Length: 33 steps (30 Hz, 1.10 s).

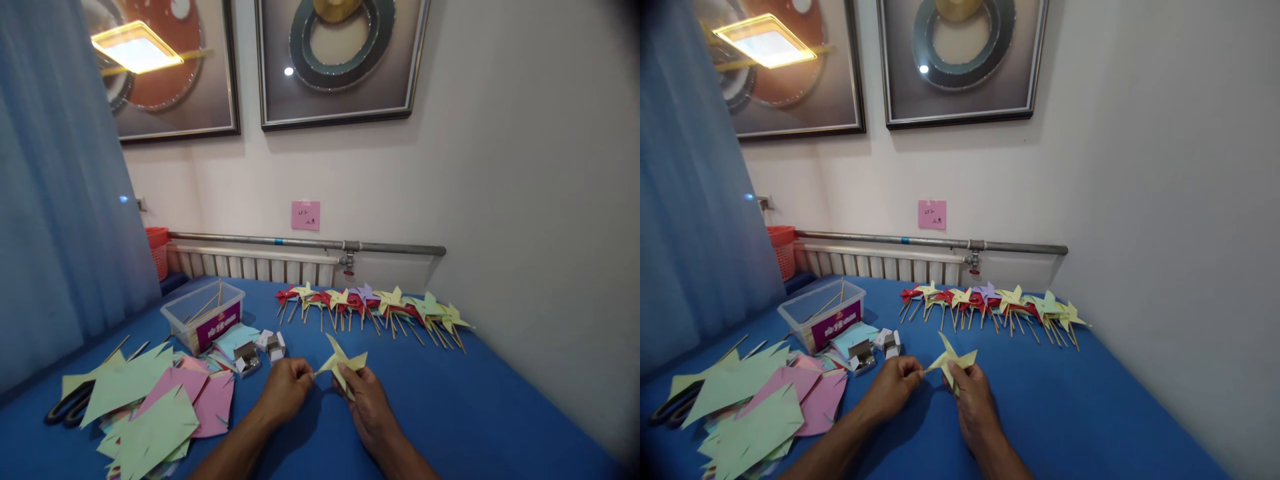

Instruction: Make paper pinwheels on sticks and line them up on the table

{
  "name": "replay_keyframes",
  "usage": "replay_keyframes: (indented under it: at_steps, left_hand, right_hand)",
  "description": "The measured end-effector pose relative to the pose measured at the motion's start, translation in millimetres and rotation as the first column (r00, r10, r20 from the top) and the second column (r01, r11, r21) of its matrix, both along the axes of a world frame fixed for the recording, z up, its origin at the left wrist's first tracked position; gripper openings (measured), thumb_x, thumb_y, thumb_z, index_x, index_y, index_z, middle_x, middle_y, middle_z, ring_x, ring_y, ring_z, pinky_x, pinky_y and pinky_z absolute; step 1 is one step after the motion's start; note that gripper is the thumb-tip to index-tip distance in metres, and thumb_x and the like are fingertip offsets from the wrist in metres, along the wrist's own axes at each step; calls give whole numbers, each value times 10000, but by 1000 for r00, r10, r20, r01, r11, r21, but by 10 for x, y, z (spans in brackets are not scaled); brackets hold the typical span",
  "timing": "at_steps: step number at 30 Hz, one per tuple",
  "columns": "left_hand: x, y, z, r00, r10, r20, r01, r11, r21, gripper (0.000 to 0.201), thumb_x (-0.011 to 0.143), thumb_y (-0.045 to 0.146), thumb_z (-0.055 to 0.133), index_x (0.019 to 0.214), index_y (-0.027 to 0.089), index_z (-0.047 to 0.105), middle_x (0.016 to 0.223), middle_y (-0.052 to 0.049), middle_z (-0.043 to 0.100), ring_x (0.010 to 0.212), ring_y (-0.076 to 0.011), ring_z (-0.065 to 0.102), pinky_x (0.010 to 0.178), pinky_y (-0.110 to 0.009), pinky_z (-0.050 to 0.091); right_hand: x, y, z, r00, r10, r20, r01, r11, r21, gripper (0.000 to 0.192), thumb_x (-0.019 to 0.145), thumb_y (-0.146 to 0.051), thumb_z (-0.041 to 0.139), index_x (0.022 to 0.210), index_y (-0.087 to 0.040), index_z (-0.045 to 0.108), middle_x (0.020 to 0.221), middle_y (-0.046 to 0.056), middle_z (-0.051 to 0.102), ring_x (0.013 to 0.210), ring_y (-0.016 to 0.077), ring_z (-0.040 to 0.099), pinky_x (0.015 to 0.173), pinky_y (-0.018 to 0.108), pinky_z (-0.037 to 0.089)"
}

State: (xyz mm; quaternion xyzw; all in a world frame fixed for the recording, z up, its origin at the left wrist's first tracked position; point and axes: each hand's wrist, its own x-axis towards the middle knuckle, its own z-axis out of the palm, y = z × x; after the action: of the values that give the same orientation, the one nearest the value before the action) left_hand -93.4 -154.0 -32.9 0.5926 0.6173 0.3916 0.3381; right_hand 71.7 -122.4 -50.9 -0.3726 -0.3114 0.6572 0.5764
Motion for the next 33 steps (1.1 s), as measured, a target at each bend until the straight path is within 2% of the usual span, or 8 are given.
replay_keyframes:
  at_steps: [4,10,14,18,33]
  left_hand:
    - [3,-11,1,1000,-7,-1,7,1000,9,155,832,229,563,727,169,659,585,40,526,571,-125,455,566,-253,295]
    - [9,-20,-5,997,20,-78,-16,999,46,159,826,221,567,741,167,690,615,20,585,614,-142,518,592,-258,318]
    - [32,-23,3,993,47,-105,-39,996,75,165,822,218,570,729,162,694,654,3,628,651,-152,560,617,-260,336]
    - [55,-29,6,994,48,-103,-43,998,55,172,829,225,566,730,160,692,633,9,611,629,-147,545,604,-261,328]
    - [103,-39,-65,987,69,-142,-56,994,93,164,846,209,558,728,172,666,637,9,620,635,-153,544,621,-267,318]
  right_hand:
    - [7,13,-10,1000,-6,-4,6,1000,-17,374,455,-276,968,735,-196,733,706,-20,728,671,164,635,683,286,538]
    - [12,31,-41,1000,-3,4,3,1000,-13,320,496,-256,939,737,-209,733,731,-5,745,682,186,652,695,301,537]
    - [7,25,-42,1000,-9,26,9,1000,-7,300,525,-285,925,738,-210,728,675,-15,719,650,183,636,658,295,508]
    - [2,33,-57,1000,-17,24,16,1000,15,283,531,-295,921,702,-216,710,610,-32,682,620,174,609,650,288,487]
    - [6,65,-89,999,-30,30,29,999,44,261,571,-282,902,738,-212,714,687,-1,734,675,200,672,705,305,523]
